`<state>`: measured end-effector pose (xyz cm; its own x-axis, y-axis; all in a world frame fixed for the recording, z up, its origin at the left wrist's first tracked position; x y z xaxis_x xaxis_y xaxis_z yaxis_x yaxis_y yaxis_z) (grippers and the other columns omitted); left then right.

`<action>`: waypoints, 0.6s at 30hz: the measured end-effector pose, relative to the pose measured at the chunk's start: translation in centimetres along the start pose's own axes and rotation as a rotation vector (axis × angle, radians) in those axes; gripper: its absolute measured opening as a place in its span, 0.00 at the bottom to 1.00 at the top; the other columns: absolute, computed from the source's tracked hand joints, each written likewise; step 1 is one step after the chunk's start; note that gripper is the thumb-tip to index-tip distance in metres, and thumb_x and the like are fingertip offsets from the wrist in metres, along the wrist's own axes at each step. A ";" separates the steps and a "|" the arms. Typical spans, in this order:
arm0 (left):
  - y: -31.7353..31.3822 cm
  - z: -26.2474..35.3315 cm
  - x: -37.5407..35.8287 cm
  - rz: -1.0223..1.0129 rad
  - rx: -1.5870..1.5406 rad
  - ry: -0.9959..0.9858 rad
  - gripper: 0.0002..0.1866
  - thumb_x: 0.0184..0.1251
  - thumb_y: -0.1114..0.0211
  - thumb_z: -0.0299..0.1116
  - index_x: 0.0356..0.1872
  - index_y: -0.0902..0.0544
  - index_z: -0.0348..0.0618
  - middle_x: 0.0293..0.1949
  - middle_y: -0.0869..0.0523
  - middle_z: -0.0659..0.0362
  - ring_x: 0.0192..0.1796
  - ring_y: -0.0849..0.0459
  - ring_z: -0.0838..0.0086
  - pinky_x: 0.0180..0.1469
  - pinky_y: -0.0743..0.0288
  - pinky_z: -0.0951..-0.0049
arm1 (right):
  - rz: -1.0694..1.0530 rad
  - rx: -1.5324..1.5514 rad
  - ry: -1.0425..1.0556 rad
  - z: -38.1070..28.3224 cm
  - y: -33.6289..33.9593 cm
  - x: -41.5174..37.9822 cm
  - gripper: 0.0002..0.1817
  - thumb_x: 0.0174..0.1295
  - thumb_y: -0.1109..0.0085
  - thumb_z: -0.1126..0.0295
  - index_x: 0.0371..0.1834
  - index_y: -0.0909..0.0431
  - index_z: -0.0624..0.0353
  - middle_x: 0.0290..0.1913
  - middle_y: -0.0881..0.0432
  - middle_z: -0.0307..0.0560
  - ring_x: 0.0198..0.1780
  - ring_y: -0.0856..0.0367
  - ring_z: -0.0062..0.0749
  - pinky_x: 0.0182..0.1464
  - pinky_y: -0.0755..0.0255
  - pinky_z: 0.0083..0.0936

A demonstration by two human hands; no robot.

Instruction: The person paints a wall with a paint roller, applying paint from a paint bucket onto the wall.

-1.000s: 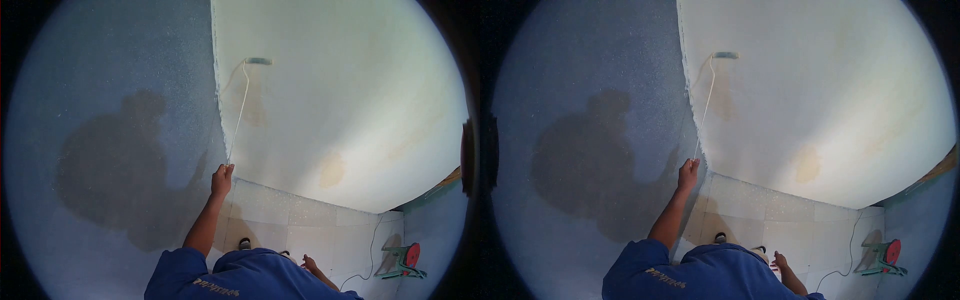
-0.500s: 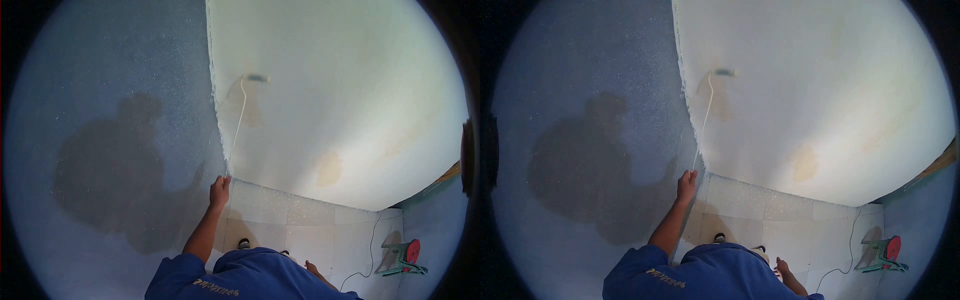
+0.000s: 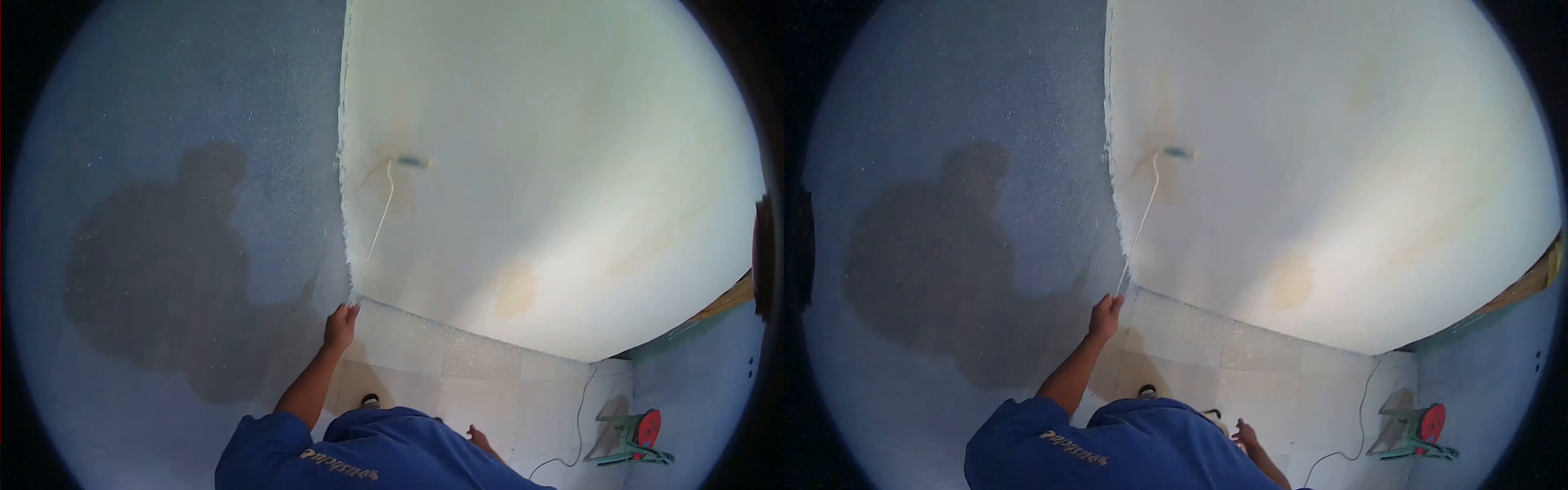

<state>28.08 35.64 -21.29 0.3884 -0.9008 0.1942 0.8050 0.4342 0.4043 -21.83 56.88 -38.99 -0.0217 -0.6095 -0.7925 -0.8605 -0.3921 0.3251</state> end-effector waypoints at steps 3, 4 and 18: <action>0.0 -1.6 -1.1 0.031 0.062 0.039 0.21 0.67 0.43 0.46 0.27 0.28 0.35 0.26 0.18 0.45 0.32 0.18 0.52 0.31 0.29 0.60 | 0.085 -0.468 0.214 6.9 0.3 3.9 0.30 0.67 0.61 0.48 0.56 0.33 0.67 0.41 0.19 0.57 0.44 0.19 0.48 0.45 0.27 0.40; 0.1 -1.4 -0.7 0.038 0.055 0.041 0.21 0.67 0.43 0.46 0.27 0.28 0.35 0.26 0.18 0.45 0.32 0.18 0.52 0.31 0.29 0.60 | 0.109 -0.287 0.077 9.3 0.1 4.5 0.31 0.68 0.64 0.47 0.54 0.30 0.67 0.40 0.18 0.56 0.45 0.20 0.49 0.48 0.28 0.39; 1.5 6.8 8.6 0.110 -0.050 -0.100 0.21 0.69 0.46 0.47 0.28 0.27 0.35 0.23 0.21 0.47 0.25 0.21 0.64 0.30 0.29 0.65 | 0.119 0.105 -0.124 -2.3 0.0 -2.1 0.35 0.69 0.70 0.43 0.54 0.28 0.67 0.43 0.20 0.61 0.40 0.19 0.42 0.40 0.26 0.38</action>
Point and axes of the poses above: each hand's wrist, its own x-axis towards the middle knuckle, its own y-axis out of the back of the hand, z = x × y, the point moved 4 cm from there along x, towards the middle knuckle
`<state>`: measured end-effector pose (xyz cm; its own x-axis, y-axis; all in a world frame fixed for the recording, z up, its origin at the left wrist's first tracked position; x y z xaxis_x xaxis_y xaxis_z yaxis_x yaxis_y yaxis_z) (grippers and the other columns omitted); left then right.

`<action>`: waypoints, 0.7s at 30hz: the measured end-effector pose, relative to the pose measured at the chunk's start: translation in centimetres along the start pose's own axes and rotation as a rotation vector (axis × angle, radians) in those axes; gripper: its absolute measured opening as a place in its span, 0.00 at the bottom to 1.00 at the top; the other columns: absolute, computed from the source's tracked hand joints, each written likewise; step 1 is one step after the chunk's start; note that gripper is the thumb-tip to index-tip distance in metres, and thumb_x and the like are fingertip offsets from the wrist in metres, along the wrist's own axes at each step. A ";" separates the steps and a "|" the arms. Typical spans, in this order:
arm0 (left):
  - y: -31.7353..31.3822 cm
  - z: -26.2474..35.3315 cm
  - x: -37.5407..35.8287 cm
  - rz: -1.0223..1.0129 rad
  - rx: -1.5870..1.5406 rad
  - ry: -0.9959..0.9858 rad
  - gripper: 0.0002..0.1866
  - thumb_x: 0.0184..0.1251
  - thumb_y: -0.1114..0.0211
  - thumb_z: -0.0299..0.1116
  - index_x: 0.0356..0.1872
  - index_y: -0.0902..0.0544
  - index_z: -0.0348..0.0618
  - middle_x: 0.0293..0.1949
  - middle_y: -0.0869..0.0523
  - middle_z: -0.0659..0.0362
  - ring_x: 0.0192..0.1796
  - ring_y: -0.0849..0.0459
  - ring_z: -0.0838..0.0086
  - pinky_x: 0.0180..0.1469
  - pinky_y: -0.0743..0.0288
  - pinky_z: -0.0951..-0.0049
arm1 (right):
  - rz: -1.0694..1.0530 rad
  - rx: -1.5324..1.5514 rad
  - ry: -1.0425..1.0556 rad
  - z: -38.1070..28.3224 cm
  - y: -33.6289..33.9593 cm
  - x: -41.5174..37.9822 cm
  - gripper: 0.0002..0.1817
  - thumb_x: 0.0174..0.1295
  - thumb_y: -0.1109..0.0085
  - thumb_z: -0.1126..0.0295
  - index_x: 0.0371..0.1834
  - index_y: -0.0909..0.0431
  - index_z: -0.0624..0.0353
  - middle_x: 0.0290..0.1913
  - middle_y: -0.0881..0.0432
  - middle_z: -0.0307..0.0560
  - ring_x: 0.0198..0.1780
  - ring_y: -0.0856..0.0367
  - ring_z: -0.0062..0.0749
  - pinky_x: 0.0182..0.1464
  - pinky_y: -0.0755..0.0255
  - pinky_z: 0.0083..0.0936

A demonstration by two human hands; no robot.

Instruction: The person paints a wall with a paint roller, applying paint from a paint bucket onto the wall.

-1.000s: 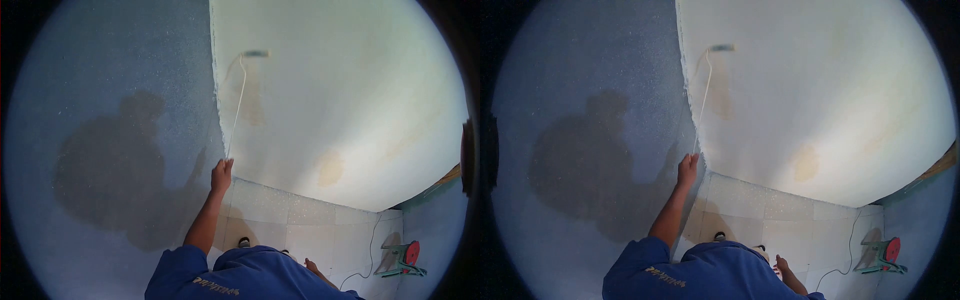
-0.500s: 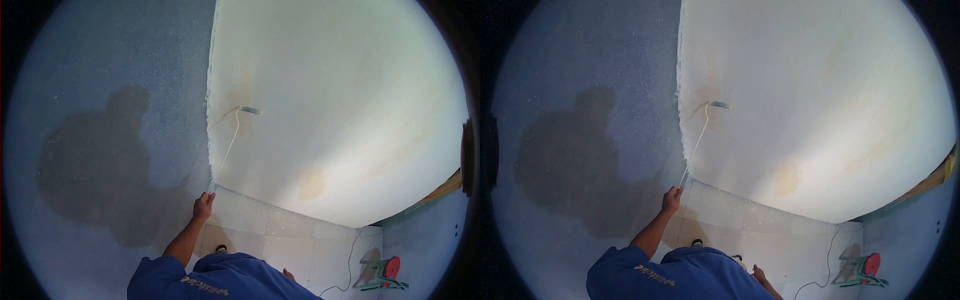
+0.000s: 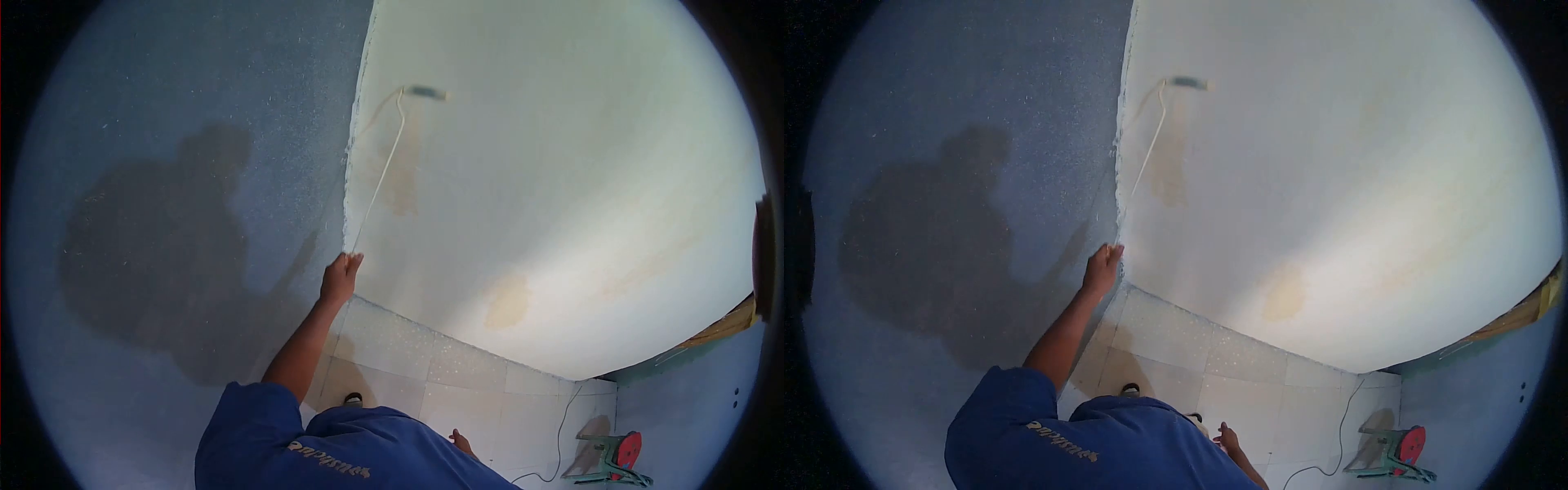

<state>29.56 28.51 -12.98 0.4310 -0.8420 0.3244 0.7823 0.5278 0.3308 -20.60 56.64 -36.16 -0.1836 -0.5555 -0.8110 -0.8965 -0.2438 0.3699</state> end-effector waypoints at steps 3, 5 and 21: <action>0.0 -2.8 -4.8 -0.111 0.128 0.125 0.23 0.68 0.45 0.49 0.29 0.26 0.34 0.29 0.17 0.46 0.35 0.17 0.51 0.34 0.27 0.59 | -0.051 0.086 0.008 -0.8 -0.7 -0.4 0.35 0.68 0.67 0.43 0.56 0.30 0.67 0.40 0.20 0.59 0.37 0.19 0.40 0.34 0.25 0.37; -0.3 -6.0 -8.4 -0.167 0.166 0.182 0.22 0.68 0.45 0.49 0.31 0.24 0.34 0.30 0.17 0.46 0.37 0.17 0.52 0.36 0.26 0.59 | -0.023 -0.114 0.167 -1.6 -0.6 -0.9 0.36 0.68 0.68 0.42 0.53 0.28 0.68 0.39 0.19 0.59 0.35 0.18 0.39 0.38 0.26 0.36; -4.7 -12.1 -14.4 -0.560 0.178 0.749 0.32 0.64 0.50 0.61 0.41 0.20 0.36 0.29 0.16 0.48 0.28 0.16 0.60 0.29 0.24 0.60 | -0.001 -0.017 0.030 3.1 2.3 -0.8 0.38 0.66 0.65 0.40 0.56 0.32 0.70 0.37 0.21 0.61 0.32 0.20 0.43 0.38 0.27 0.38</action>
Point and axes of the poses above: each hand's wrist, its own x-axis towards the middle knuckle, its own y-axis out of the back of the hand, z = x × y, the point moved 4 cm from there along x, towards the middle knuckle
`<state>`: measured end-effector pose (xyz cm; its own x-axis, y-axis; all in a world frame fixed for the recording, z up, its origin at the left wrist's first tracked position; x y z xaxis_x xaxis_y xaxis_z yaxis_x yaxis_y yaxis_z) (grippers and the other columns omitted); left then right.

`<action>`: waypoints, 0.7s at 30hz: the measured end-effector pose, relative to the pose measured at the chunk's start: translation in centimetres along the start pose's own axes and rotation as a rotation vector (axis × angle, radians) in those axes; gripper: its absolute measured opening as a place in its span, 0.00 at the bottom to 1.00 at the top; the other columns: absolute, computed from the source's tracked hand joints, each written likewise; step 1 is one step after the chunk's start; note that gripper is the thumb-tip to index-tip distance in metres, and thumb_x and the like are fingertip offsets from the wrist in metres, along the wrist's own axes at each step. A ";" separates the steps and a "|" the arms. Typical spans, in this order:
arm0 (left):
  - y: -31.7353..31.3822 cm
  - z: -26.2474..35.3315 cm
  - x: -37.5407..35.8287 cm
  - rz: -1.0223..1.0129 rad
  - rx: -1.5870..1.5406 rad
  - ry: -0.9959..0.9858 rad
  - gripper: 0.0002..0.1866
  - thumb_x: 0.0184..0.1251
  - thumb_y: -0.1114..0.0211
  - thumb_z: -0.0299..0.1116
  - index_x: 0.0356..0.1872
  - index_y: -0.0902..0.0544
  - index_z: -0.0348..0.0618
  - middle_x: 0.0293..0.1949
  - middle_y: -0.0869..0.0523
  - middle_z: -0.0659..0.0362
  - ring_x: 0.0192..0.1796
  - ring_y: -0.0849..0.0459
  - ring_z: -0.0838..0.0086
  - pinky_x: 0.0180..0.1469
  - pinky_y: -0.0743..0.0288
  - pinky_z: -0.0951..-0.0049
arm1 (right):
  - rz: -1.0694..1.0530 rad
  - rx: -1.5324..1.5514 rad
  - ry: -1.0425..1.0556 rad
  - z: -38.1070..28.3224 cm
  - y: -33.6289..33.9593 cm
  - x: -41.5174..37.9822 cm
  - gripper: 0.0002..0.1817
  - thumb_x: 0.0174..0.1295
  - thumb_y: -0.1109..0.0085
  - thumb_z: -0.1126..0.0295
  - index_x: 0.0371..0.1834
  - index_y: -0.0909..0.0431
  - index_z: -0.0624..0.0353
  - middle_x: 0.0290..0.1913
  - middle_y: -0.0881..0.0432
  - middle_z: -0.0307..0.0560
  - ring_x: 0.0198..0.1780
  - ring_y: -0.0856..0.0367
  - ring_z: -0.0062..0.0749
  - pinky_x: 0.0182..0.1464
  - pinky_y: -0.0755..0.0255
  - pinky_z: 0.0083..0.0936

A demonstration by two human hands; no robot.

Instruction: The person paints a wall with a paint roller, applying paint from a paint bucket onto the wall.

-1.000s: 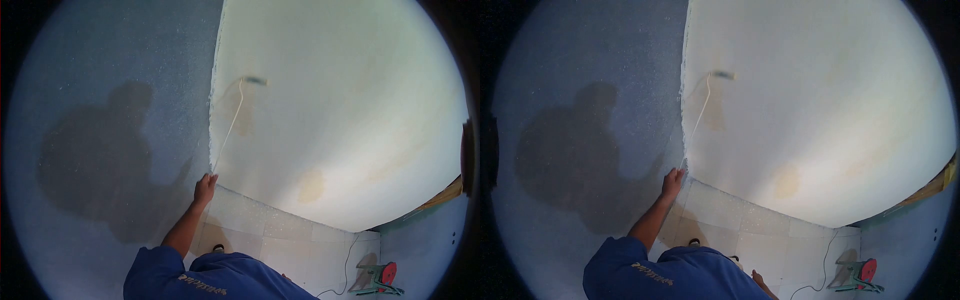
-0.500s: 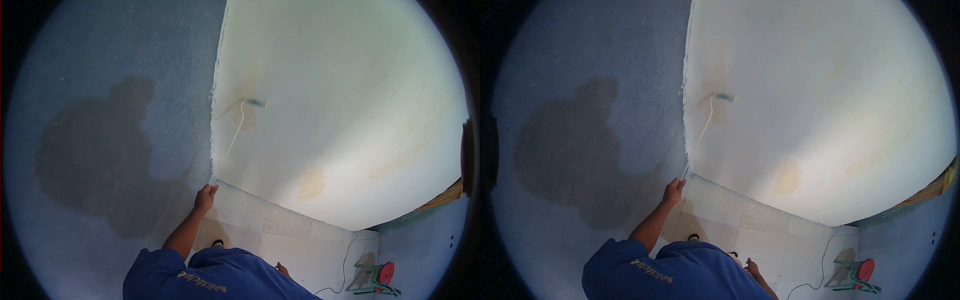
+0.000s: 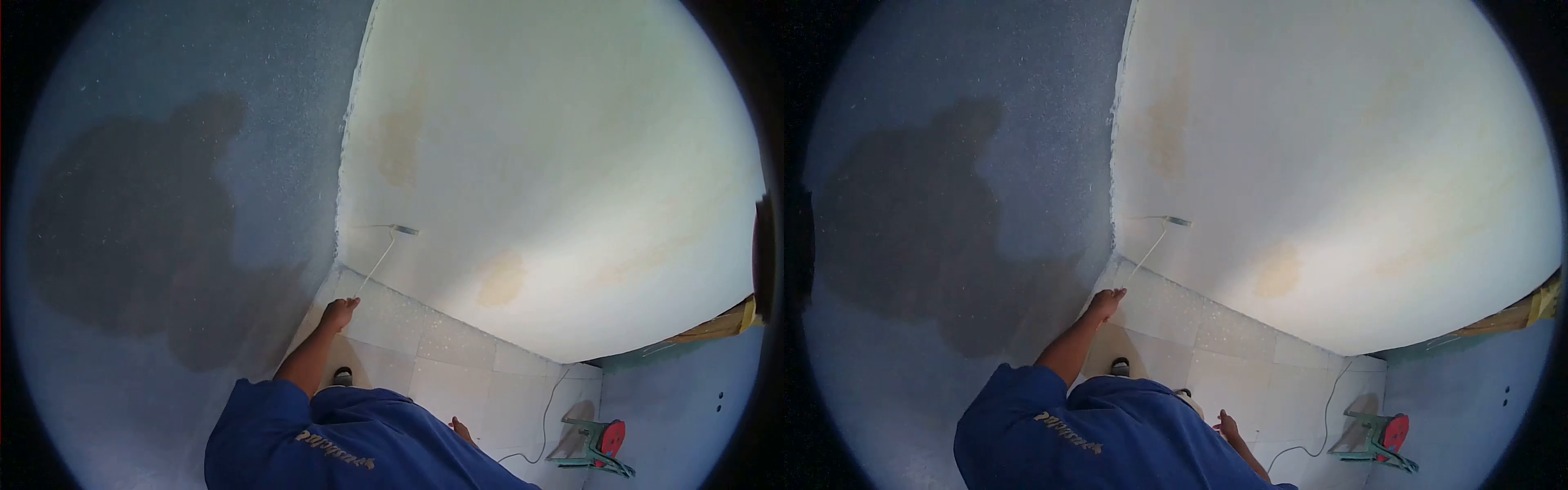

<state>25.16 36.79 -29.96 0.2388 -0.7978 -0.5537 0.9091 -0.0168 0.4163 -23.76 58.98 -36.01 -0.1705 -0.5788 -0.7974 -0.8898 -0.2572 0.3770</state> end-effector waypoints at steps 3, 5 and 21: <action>-1.2 -1.9 2.4 0.111 0.026 -0.168 0.32 0.64 0.49 0.62 0.38 0.19 0.36 0.26 0.18 0.48 0.20 0.19 0.62 0.23 0.26 0.63 | 0.013 0.100 -0.034 -2.0 -0.1 -1.6 0.39 0.65 0.62 0.39 0.58 0.35 0.68 0.35 0.22 0.61 0.30 0.21 0.44 0.35 0.27 0.40; 0.2 -0.5 -0.5 0.041 -0.017 0.004 0.32 0.63 0.48 0.61 0.35 0.19 0.35 0.26 0.17 0.48 0.24 0.18 0.61 0.29 0.25 0.64 | -0.024 0.117 0.007 -1.1 -0.4 -0.7 0.39 0.64 0.62 0.38 0.60 0.36 0.67 0.32 0.23 0.60 0.29 0.22 0.44 0.34 0.26 0.40; 1.9 1.6 -1.8 0.240 -0.235 -0.270 0.27 0.68 0.49 0.55 0.27 0.26 0.36 0.25 0.20 0.49 0.30 0.22 0.57 0.36 0.30 0.63 | -0.027 -0.026 -0.053 1.1 -0.4 0.2 0.36 0.66 0.66 0.39 0.56 0.32 0.65 0.37 0.21 0.59 0.37 0.20 0.45 0.42 0.28 0.41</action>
Point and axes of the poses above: each hand's wrist, its own x-axis towards the middle knuckle, its own y-axis out of the back of the hand, z = x × y, the point moved 4 cm from there along x, towards the middle knuckle
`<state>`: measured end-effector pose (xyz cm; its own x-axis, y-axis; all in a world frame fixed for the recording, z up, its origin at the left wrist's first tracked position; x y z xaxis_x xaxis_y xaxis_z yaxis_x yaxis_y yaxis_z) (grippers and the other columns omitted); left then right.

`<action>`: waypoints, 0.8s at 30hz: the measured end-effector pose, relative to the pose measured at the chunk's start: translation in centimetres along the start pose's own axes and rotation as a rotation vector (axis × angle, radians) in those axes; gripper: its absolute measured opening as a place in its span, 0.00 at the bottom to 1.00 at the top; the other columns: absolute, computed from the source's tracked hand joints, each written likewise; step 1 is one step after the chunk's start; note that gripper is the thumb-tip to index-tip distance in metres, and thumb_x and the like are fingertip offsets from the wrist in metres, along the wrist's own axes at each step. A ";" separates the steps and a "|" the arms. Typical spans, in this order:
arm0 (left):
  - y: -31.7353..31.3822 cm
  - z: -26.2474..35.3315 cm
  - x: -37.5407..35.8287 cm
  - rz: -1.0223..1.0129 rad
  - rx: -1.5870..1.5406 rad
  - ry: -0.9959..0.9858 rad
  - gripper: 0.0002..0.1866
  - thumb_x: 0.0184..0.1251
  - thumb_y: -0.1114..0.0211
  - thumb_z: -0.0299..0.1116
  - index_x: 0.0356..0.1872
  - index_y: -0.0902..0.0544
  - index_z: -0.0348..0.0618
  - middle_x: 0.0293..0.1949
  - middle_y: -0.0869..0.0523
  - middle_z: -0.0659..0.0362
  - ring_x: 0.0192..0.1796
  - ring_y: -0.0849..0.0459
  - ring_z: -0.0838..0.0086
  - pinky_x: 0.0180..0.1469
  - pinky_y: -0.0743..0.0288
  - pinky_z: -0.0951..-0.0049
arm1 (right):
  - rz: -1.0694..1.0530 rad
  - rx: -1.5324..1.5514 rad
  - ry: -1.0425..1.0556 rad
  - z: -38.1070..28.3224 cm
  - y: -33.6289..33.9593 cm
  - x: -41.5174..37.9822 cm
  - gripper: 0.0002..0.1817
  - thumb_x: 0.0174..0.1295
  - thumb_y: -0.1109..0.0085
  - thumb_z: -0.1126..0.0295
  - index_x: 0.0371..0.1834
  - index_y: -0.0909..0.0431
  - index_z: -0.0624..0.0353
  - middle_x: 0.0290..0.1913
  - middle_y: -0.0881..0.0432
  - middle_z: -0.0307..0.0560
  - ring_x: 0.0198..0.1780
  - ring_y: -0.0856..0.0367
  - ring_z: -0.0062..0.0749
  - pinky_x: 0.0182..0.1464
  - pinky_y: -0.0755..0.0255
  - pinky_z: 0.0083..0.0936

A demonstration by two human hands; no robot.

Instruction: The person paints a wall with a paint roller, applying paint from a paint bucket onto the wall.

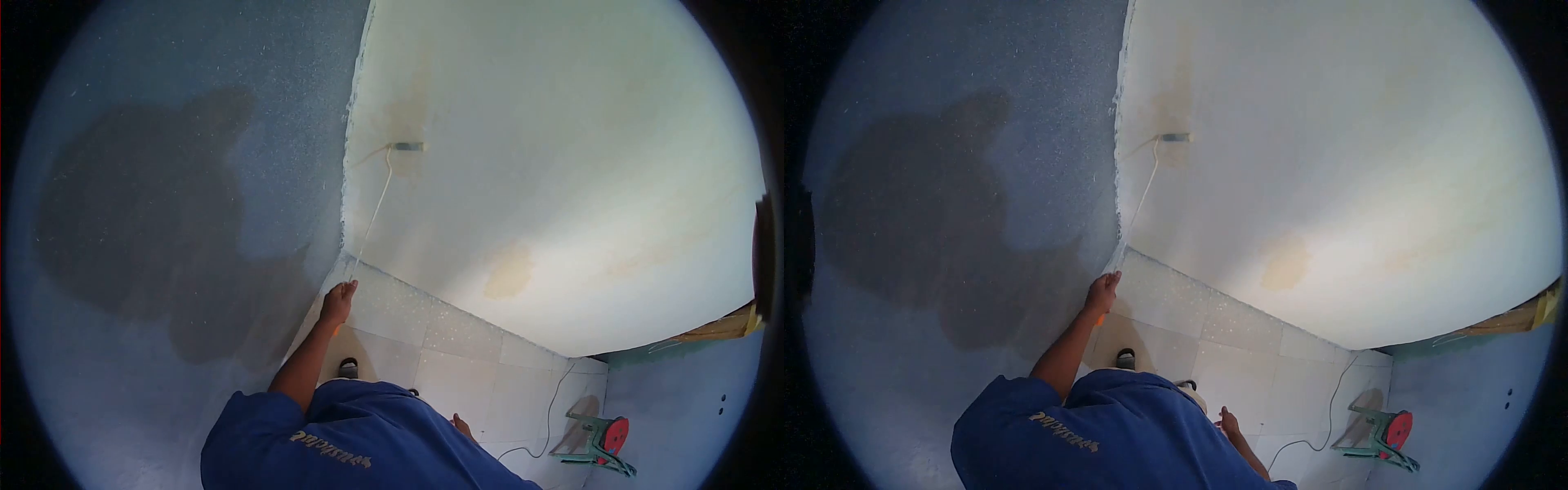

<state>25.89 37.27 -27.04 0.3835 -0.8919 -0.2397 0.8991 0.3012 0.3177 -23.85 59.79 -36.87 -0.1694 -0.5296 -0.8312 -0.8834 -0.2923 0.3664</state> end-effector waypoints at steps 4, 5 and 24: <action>-1.1 -1.0 -0.6 -0.018 0.016 0.048 0.27 0.67 0.48 0.56 0.32 0.23 0.36 0.30 0.17 0.48 0.36 0.18 0.55 0.40 0.28 0.62 | -0.060 0.122 0.000 -2.6 -0.4 0.9 0.37 0.64 0.62 0.37 0.58 0.35 0.62 0.38 0.24 0.59 0.39 0.21 0.50 0.40 0.28 0.46; -1.1 -1.3 -0.8 -0.015 0.010 0.048 0.27 0.67 0.48 0.56 0.32 0.23 0.36 0.30 0.17 0.48 0.36 0.18 0.55 0.40 0.28 0.62 | -0.057 0.117 0.003 -3.0 -0.3 0.8 0.37 0.64 0.62 0.37 0.58 0.35 0.62 0.38 0.24 0.59 0.39 0.21 0.50 0.40 0.28 0.46; 2.9 -0.3 -0.3 0.107 0.032 0.148 0.27 0.67 0.50 0.56 0.27 0.25 0.37 0.20 0.22 0.53 0.21 0.20 0.63 0.23 0.27 0.64 | 0.028 -0.255 0.122 8.2 0.5 9.5 0.40 0.67 0.75 0.41 0.49 0.24 0.69 0.41 0.18 0.60 0.40 0.19 0.43 0.49 0.30 0.37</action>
<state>28.49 38.54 -26.33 0.5059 -0.7951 -0.3345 0.8451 0.3792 0.3768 -29.50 61.12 -48.00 -0.1244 -0.6278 -0.7684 -0.7377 -0.4594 0.4948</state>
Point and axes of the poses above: each hand's wrist, its own x-axis towards the middle knuckle, its own y-axis out of the back of the hand, z = x × y, the point moved 4 cm from there along x, towards the middle knuckle
